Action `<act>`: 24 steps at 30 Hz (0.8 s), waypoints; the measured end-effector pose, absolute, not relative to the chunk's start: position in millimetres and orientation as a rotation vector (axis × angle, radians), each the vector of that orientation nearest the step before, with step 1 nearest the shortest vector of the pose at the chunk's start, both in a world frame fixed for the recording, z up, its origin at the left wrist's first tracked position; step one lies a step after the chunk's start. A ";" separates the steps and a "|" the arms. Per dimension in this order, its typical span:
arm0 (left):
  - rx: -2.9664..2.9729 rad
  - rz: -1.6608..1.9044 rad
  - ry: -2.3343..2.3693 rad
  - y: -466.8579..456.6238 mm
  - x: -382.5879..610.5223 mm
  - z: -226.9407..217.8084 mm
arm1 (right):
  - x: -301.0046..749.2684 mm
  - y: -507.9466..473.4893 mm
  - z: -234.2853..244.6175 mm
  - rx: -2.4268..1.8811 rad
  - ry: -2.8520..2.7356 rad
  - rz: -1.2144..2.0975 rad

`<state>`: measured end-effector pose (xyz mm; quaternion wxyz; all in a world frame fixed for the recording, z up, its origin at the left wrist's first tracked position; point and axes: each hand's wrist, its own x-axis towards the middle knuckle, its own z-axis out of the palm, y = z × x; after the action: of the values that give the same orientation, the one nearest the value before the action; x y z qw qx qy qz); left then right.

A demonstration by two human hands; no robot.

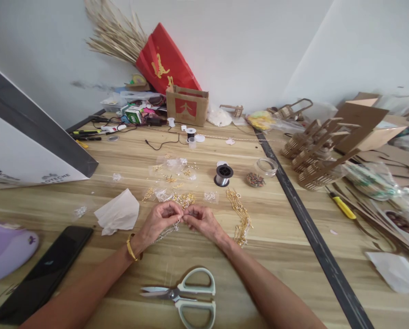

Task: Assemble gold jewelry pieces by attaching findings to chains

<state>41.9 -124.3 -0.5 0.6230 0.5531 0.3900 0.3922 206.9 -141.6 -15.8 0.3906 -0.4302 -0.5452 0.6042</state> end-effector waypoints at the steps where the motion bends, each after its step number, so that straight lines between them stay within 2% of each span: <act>1: 1.275 0.903 0.897 -124.3 41.9 -0.5 | 207.0 -141.6 -15.1 -1.092 -1.380 1.544; 24: 1.400 1.001 1.073 -124.0 42.8 -7.3 | 209.5 -141.6 -16.7 -1.022 -1.346 1.578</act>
<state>42.8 -124.0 -7.3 0.5285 0.5862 0.4490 0.4189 209.5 -141.6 -16.7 0.4031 -0.4048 -0.5327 0.6245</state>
